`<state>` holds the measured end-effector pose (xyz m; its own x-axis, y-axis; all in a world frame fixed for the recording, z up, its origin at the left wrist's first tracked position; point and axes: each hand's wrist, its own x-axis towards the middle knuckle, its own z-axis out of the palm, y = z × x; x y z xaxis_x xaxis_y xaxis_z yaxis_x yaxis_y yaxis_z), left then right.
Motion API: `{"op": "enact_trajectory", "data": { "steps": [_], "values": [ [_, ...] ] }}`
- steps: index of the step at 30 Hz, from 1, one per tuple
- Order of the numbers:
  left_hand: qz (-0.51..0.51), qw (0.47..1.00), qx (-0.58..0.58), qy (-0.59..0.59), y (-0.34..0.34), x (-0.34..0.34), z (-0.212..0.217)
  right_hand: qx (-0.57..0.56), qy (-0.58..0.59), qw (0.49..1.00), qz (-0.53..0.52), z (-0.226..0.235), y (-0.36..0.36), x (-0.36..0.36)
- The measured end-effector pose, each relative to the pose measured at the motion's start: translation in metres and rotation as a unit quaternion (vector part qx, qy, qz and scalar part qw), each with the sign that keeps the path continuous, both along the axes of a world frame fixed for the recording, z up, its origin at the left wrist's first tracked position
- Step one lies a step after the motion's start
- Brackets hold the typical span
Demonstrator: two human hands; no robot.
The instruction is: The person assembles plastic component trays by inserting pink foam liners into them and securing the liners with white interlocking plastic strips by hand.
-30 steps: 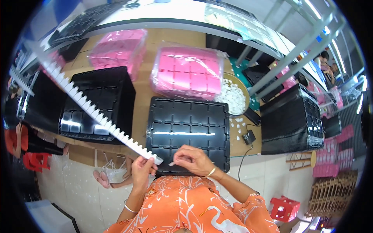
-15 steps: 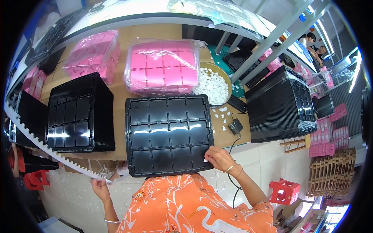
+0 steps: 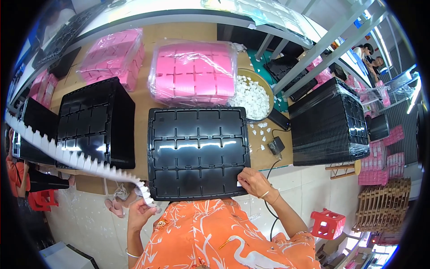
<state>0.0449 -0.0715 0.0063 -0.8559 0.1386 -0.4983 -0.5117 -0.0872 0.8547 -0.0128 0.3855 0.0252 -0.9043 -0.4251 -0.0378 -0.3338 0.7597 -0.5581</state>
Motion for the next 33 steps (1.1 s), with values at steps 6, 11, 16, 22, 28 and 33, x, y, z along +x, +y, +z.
{"op": "enact_trajectory", "data": {
  "steps": [6, 11, 16, 22, 28, 33],
  "values": [
    [0.025, 0.999, 0.045, -0.008, 0.043, -0.014, 0.022, -0.101, -0.053, 0.992, 0.044, 0.015, -0.038, 0.031],
    [0.032, 0.997, 0.066, 0.007, 0.062, -0.024, 0.022, -0.254, -0.172, 0.951, 0.031, 0.018, -0.08, 0.036],
    [0.028, 0.995, 0.091, 0.002, 0.081, -0.041, 0.014, -0.387, -0.415, 0.821, -0.057, 0.008, -0.103, 0.001],
    [0.025, 0.993, 0.119, 0.002, 0.091, -0.045, 0.019, -0.495, -0.431, 0.754, 0.008, 0.002, -0.14, -0.031],
    [0.026, 0.994, 0.104, 0.015, 0.096, -0.045, 0.033, -0.297, -0.208, 0.93, 0.055, 0.012, -0.164, -0.048],
    [0.121, 0.987, 0.108, -0.009, 0.092, -0.052, 0.036, -0.327, -0.108, 0.936, 0.079, 0.027, -0.17, -0.048]
  ]
}}
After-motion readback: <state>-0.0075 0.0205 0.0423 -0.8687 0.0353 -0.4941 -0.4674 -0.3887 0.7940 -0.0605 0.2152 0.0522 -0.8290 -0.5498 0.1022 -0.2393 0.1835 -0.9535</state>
